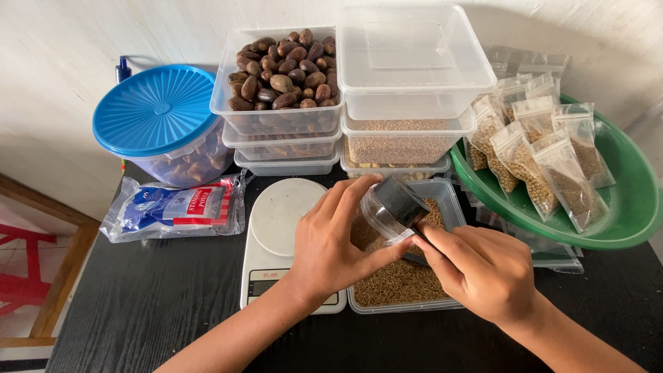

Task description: Weighing and bagging soybeans into small plastic pouches using a scoop and a digital scale.

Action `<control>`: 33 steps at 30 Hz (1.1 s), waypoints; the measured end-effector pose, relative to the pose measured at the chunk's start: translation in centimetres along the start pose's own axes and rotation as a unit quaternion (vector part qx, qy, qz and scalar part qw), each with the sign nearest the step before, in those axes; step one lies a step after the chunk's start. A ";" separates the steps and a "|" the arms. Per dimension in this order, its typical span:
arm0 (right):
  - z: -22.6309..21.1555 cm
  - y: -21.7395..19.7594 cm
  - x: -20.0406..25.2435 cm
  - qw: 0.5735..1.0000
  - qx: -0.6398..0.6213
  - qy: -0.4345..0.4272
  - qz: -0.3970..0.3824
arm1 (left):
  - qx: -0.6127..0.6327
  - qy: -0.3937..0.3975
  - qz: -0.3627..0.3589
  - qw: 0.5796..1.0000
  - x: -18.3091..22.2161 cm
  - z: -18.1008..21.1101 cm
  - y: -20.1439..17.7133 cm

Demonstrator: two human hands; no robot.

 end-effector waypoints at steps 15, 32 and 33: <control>4.3 -1.2 -0.4 0.951 -0.125 0.281 -0.005 | -0.012 -0.030 -0.030 0.999 -0.5 -1.3 0.3; 5.5 4.7 2.2 0.960 0.101 0.131 -0.227 | -0.058 -0.045 -0.143 0.987 0.3 -2.7 2.8; 5.1 5.0 2.2 0.964 0.099 0.106 -0.223 | -0.063 -0.050 -0.151 0.985 0.4 -2.8 2.8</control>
Point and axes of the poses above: each hand's wrist, its own x-axis away from the middle knuckle, its own y-axis out of the palm, z = x × y, the point moved 6 cm from there along -x, towards the middle knuckle, and after that the axes turned 2 degrees about z, right-handed, at the moved point
